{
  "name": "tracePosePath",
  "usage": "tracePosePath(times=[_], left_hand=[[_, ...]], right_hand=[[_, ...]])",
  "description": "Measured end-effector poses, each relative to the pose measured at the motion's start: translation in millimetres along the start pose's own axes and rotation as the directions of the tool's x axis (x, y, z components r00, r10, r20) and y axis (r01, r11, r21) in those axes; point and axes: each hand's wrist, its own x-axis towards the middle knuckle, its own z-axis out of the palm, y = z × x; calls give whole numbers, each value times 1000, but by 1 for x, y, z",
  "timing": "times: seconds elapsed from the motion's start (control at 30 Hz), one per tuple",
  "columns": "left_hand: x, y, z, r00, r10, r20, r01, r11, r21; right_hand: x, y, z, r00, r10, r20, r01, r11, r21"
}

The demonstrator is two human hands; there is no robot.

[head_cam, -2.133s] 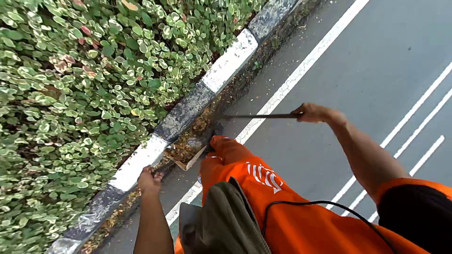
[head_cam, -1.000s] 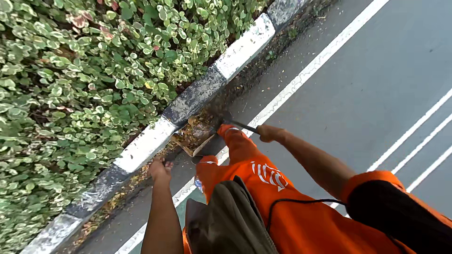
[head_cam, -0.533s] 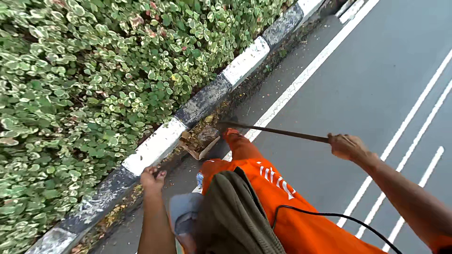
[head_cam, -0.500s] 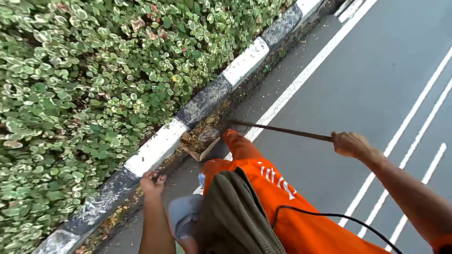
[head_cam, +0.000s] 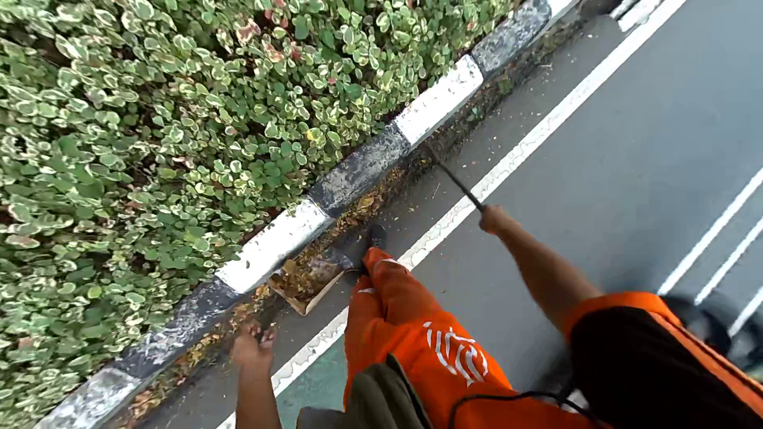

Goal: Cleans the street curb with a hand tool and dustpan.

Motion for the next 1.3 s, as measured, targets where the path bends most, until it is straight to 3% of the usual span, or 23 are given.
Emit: tracePosePath(times=[0.1,0.17,0.27,0.4,0.47,0.57,0.63,0.73,0.8,0.87,0.97,1.03,1.1,1.2,1.3], left_hand=[[6,0,6,999,-12,-44,13,999,37],[14,4,8,998,-25,-56,27,999,45],[25,8,4,997,-30,-71,34,998,52],[35,15,-1,997,-39,-69,45,996,77],[37,16,-1,997,-37,-74,44,995,93],[38,14,0,996,-36,-83,44,994,100],[38,13,1,995,-47,-93,58,992,115],[31,12,2,992,-50,-118,65,991,120],[30,13,8,993,-39,-113,52,992,114],[28,10,8,994,-36,-107,49,990,129],[32,9,10,997,-19,-73,27,992,121],[38,12,8,999,-12,-47,17,995,102],[45,15,0,1000,-10,-24,12,995,98],[55,15,-21,998,5,59,-10,996,92],[74,16,-56,990,59,131,-67,996,54]], right_hand=[[-2,-65,55,964,-142,226,165,982,-88],[-29,-68,70,920,-211,329,262,958,-119],[-52,-2,37,910,-257,326,316,938,-145],[-58,95,-51,933,-263,246,315,927,-202],[-61,105,-88,961,-218,171,252,944,-212],[-43,80,-107,992,-109,61,121,965,-233],[-13,48,-90,996,-42,82,54,988,-147],[30,-9,-21,984,0,178,-8,999,47],[33,-53,21,972,-8,233,-6,998,57],[11,-68,53,942,-56,330,63,998,-11],[-23,-47,58,843,-184,506,241,969,-49],[-49,-23,47,815,-282,507,363,929,-67],[-80,11,47,848,-310,429,414,894,-171],[-144,64,65,953,-139,270,241,887,-394],[-209,106,108,988,4,156,49,940,-337]])
